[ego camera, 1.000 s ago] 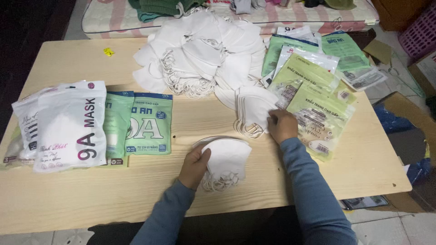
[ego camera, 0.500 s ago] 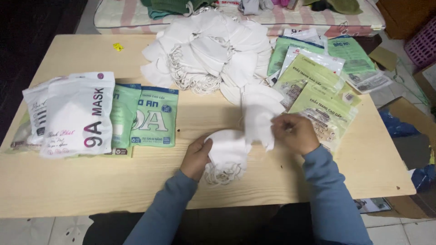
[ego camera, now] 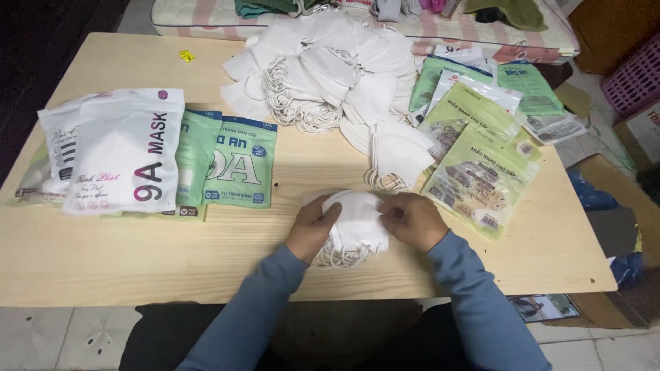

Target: Stacking and organizing white face masks on a table for packaging

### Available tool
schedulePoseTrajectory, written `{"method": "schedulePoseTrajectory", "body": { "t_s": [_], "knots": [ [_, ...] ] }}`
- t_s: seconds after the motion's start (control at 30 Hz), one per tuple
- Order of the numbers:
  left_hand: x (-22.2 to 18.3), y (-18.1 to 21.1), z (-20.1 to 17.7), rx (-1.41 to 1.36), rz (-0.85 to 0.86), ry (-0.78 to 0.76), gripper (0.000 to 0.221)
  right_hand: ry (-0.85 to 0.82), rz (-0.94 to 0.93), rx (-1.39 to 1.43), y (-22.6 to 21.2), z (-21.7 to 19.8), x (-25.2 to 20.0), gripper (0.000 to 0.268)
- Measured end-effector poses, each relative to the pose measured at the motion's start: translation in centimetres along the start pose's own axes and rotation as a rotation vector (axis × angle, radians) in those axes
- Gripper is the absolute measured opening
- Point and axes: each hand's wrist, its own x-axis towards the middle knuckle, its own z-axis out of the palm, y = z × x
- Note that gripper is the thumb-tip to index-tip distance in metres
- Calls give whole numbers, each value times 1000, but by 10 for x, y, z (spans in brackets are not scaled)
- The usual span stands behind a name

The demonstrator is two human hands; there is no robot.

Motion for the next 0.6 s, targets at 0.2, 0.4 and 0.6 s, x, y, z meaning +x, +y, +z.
{"method": "schedulePoseTrajectory", "body": {
  "t_s": [0.2, 0.4, 0.6],
  "knots": [
    [3, 8, -7, 33, -56, -11, 44, 119, 123, 170, 60, -3, 32, 23],
    [-13, 29, -2, 59, -147, -41, 51, 238, 369, -304, 90, -3, 83, 62],
    [-1, -6, -8, 59, -75, -21, 49, 67, 550, -284, 34, -32, 87, 99]
  ]
}}
